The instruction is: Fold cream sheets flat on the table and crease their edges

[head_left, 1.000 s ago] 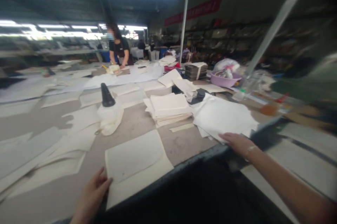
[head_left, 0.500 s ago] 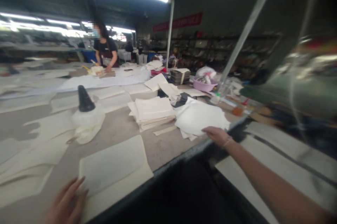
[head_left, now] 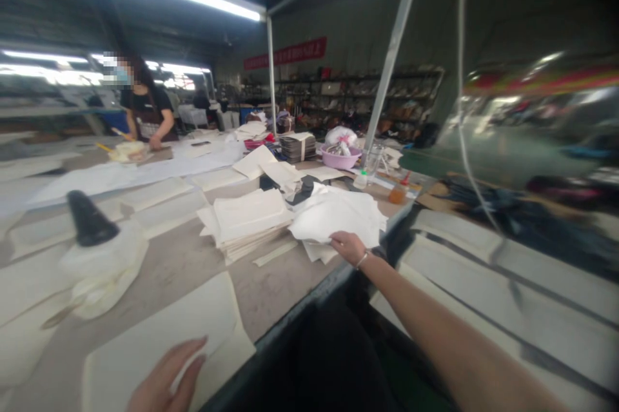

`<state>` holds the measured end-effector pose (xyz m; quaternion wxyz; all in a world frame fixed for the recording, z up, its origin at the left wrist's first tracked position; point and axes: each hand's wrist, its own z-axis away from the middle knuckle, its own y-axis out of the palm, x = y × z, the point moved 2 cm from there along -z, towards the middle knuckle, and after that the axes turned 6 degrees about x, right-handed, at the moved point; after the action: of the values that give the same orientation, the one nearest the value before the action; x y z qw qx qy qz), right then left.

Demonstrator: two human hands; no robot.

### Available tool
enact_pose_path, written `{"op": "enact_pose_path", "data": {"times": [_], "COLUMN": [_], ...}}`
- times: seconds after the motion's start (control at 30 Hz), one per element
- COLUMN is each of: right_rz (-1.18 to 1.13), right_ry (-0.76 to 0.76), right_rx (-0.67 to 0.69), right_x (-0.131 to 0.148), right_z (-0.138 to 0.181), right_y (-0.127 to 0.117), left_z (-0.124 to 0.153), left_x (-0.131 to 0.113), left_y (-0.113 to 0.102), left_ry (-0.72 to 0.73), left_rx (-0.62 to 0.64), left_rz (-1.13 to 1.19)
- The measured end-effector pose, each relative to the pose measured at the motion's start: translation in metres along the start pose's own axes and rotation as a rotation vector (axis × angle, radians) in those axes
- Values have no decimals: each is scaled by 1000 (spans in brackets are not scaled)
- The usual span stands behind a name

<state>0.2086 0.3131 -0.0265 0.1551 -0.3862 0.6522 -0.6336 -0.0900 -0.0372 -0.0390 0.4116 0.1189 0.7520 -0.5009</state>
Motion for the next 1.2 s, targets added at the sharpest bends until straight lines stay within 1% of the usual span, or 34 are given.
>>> {"op": "enact_pose_path", "data": {"times": [0.07,0.13,0.2,0.27,0.33,0.43,0.5,0.57,0.63,0.77,0.87,1.07,1.13,1.2], "right_rz": [-17,-32,-42,-48,-48,-32,-14,4,19,44,64,96,94,102], "right_ry": [-37,-77,-112,-142,-166,-168,-137,-100,-79,-63,-17,59,39,-26], "right_rx": [-8,-8,-9,-5,7,24,22,22,39,97,120,145,142,146], "right_x": [6,12,17,21,25,29,31,32,33,36,37,35,37,39], "right_z": [-1,0,2,4,6,4,1,-4,-7,-9,-10,-9,-6,-4], "right_y": [3,5,8,9,10,11,11,11,13,17,20,21,18,15], "left_z": [-25,-53,-80,-104,-122,-137,-140,-138,-136,-134,-135,-134,-133,-133], "left_x": [-43,-82,-112,-133,-145,-152,-152,-149,-145,-137,-130,-123,-123,-124], "left_y": [30,66,103,137,165,193,201,204,204,204,207,216,216,215], "left_ry": [80,127,147,175,215,260,283,322,378,479,515,504,492,484], "left_rx": [141,248,272,259,230,149,63,-15,-49,-23,-2,12,18,29], "left_rz": [25,103,158,172,173,161,156,157,151,101,65,8,-3,-8]}}
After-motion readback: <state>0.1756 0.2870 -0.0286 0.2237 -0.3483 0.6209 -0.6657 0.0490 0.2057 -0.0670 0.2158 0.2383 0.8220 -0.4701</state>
